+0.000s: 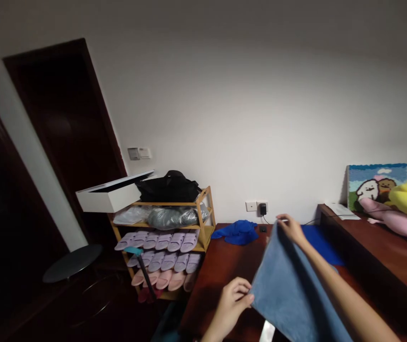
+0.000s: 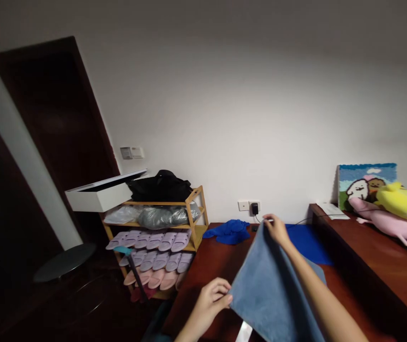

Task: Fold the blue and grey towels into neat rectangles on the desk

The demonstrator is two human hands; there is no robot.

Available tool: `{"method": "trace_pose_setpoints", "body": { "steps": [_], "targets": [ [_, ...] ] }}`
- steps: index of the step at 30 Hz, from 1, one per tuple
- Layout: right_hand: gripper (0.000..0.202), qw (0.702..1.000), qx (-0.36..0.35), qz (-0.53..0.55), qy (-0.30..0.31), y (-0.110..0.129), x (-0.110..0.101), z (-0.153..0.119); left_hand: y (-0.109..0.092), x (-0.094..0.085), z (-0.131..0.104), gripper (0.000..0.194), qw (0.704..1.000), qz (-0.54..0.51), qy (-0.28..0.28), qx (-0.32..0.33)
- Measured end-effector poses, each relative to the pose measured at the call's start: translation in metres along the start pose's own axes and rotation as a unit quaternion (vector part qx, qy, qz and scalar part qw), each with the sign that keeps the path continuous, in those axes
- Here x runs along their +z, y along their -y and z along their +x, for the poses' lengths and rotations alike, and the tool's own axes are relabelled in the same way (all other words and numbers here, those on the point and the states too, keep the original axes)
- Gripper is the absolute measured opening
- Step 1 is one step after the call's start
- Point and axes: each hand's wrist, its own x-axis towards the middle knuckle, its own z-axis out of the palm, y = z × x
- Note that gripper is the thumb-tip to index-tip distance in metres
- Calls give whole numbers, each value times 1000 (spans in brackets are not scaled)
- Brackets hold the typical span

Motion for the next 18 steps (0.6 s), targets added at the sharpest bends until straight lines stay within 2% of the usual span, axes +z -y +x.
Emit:
{"method": "trace_pose_setpoints", "body": {
  "steps": [3,5,7,8,10,11,13,15,18],
  "targets": [
    [22,998,-12,0,63,6,105,-10,64,-44,2,55,993,23,-107,-48],
    [25,994,-20,-4,108,9,160,-41,103,-73,-1,59,979,76,-166,-88],
    [28,988,-25,-10,150,6,191,-88,136,-97,-6,58,959,156,-199,-124],
    [29,985,-25,-15,169,1,196,-115,149,-107,-10,57,950,192,-206,-137],
    [31,980,-19,-37,192,-19,187,-171,168,-120,-16,56,940,230,-207,-146],
    [34,979,-12,-62,194,-33,175,-198,175,-124,-18,56,940,232,-205,-143],
    [41,968,-5,-182,174,-68,143,-244,182,-127,-20,58,945,219,-201,-137],
    [48,949,30,-279,145,-103,112,-278,184,-127,-20,58,949,205,-196,-135],
    [57,922,82,-350,142,-137,80,-304,184,-126,-22,56,951,198,-190,-142]
  ]
}}
